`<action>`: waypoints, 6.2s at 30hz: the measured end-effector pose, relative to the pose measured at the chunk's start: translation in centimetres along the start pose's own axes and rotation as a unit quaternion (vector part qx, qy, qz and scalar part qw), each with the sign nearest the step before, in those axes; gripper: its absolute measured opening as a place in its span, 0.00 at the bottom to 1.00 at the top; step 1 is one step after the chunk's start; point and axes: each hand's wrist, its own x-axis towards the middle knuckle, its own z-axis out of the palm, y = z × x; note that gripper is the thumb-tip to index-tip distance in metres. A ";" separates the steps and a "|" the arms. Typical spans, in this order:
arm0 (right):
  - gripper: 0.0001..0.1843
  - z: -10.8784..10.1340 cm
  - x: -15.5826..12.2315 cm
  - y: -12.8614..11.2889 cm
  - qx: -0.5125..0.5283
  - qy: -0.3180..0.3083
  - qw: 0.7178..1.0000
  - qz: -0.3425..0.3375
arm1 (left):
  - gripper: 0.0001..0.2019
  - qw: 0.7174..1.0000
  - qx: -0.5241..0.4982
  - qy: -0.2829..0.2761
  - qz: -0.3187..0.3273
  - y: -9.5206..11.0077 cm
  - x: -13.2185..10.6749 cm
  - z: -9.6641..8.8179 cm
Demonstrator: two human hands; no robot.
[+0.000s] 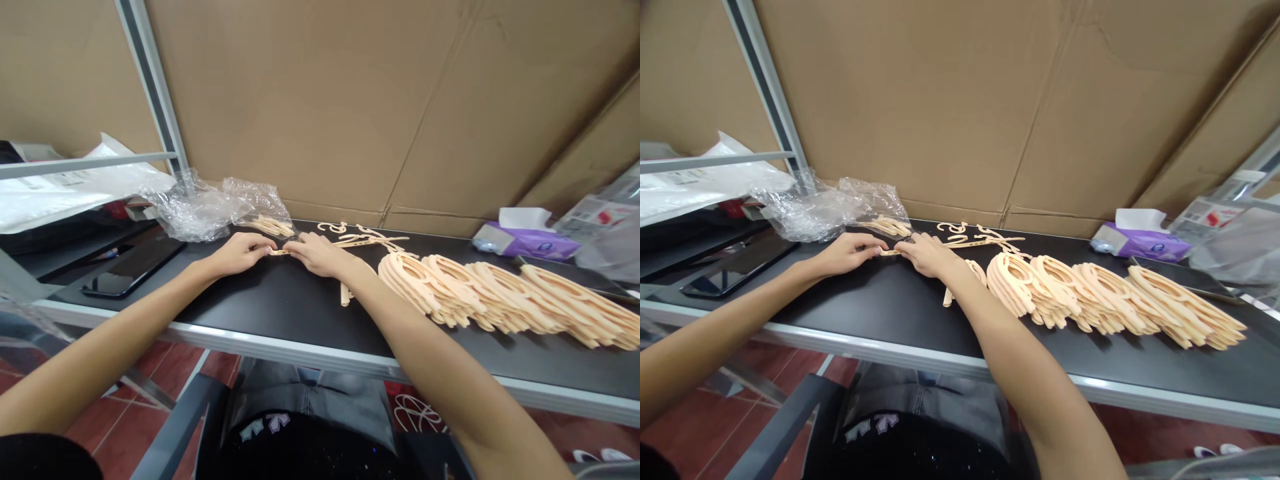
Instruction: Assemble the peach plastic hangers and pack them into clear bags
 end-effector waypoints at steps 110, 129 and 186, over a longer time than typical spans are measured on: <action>0.15 -0.9 0.0 -1.0 -0.010 0.034 0.999 -0.027 | 0.13 0.997 -0.047 0.055 0.010 0.7 0.4 0.4; 0.16 -1.3 -0.2 -1.3 -0.041 0.015 0.999 -0.029 | 0.14 0.998 -0.021 -0.059 0.014 0.6 0.9 -1.0; 0.18 0.2 0.2 -1.0 0.022 0.036 0.996 -0.076 | 0.09 0.993 0.045 -0.002 0.106 0.2 0.6 0.2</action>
